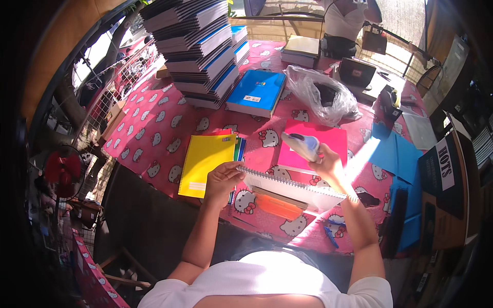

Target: The person organizes spiral notebooks by flipping through pages and moving them across a table, while also handling smaller items such as tape and paper scraps.

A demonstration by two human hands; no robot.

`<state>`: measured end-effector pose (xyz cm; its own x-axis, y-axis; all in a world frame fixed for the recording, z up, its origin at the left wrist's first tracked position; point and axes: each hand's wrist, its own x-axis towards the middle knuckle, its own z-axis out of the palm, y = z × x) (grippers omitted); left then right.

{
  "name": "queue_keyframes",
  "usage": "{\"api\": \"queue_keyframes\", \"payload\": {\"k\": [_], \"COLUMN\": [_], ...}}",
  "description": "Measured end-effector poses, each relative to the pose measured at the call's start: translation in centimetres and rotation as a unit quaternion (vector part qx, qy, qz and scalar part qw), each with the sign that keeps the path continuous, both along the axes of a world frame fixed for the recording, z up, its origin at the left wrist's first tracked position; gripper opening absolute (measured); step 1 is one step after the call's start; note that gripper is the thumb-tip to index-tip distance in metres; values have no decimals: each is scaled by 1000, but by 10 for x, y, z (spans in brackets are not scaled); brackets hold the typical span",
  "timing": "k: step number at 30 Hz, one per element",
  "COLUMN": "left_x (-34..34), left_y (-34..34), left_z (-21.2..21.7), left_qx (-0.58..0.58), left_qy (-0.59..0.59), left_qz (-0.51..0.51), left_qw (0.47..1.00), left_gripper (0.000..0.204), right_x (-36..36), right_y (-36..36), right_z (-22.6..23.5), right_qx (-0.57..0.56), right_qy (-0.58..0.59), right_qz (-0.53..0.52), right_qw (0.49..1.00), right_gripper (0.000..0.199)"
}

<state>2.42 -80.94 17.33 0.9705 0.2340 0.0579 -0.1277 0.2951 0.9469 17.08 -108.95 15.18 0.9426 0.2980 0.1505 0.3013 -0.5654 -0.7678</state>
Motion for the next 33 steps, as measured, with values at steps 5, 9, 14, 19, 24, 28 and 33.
{"api": "queue_keyframes", "payload": {"k": [5, 9, 14, 19, 24, 28, 33], "left_x": [14, 27, 36, 36, 15, 4, 1], "left_y": [10, 16, 8, -24, -95, -123, -129], "left_z": [-8, -16, -10, 11, 65, 81, 79], "left_qx": [-3, 4, -33, 50, 226, 336, 350], "left_qy": [-33, -74, -68, -144, -304, -339, -369], "left_qz": [-69, -98, -118, -73, 3, 9, 16], "left_qw": [997, 992, 990, 986, 925, 878, 861], "left_gripper": [21, 20, 21, 16, 16, 19, 30], "right_x": [-28, -111, -207, -238, -241, -218, -213], "right_y": [-158, -168, -104, -100, -63, -27, -19], "right_z": [-64, -64, -69, -49, 83, 131, 134], "right_qx": [-285, -256, -327, -267, -1, -35, -60], "right_qy": [-58, -107, -141, 43, -91, -228, -240], "right_qz": [-283, -228, -99, -128, -53, -71, -93], "right_qw": [914, 933, 929, 954, 994, 971, 964], "right_gripper": [45, 54, 63, 50, 43, 54, 54]}}
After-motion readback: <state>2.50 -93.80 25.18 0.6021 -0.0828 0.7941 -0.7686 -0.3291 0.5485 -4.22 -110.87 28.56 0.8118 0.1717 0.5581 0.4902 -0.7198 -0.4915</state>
